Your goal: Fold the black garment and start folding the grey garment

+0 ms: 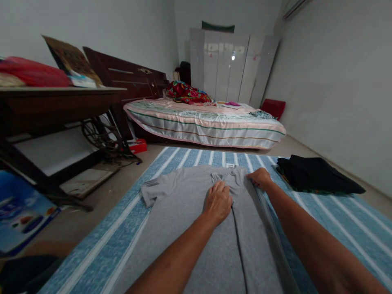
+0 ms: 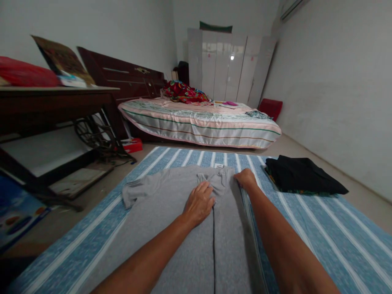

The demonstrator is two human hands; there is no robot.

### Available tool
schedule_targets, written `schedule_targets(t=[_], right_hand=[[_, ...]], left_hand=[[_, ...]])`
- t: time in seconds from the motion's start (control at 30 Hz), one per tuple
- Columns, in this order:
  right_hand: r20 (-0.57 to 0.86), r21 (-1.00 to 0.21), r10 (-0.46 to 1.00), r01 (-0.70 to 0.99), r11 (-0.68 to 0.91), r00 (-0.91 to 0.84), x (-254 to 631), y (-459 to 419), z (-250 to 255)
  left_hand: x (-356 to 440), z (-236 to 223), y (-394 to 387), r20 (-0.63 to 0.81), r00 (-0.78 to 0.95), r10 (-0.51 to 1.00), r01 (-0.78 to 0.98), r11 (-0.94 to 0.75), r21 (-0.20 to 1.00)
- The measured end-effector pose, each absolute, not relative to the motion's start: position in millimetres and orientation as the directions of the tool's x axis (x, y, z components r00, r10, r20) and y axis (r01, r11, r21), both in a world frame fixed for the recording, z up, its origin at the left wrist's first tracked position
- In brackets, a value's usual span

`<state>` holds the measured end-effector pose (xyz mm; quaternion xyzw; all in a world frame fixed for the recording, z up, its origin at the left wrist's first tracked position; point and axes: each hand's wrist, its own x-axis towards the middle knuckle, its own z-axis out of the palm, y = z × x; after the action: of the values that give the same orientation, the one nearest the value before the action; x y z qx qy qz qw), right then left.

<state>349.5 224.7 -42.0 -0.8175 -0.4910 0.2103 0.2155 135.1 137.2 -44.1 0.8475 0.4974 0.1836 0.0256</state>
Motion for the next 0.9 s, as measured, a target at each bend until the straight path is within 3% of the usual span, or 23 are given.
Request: schedule_targets(t=[0.1, 0.23, 0.67, 0.9], right_hand=[[-0.277, -0.566, 0.860, 0.651, -0.506, 0.428, 351.0, 236.5, -49.7], [-0.363, -0.570, 0.824, 0.596, -0.565, 0.435, 351.3, 244.3, -51.4], [-0.339, -0.634, 0.805, 0.514, -0.577, 0.486, 340.6, 254.0, -48.9], [-0.246, -0.670, 0.847, 0.549, -0.500, 0.472, 344.4, 253.9, -46.2]], left_hand=[[136.1, -50.6, 138.3, 0.310, 0.432, 0.847, 0.832, -0.507, 0.226], [136.5, -53.9, 139.4, 0.330, 0.436, 0.837, 0.827, -0.517, 0.219], [138.1, -53.2, 139.2, 0.366, 0.439, 0.821, 0.819, -0.533, 0.212], [138.1, -54.1, 139.0, 0.369, 0.433, 0.823, 0.820, -0.529, 0.219]])
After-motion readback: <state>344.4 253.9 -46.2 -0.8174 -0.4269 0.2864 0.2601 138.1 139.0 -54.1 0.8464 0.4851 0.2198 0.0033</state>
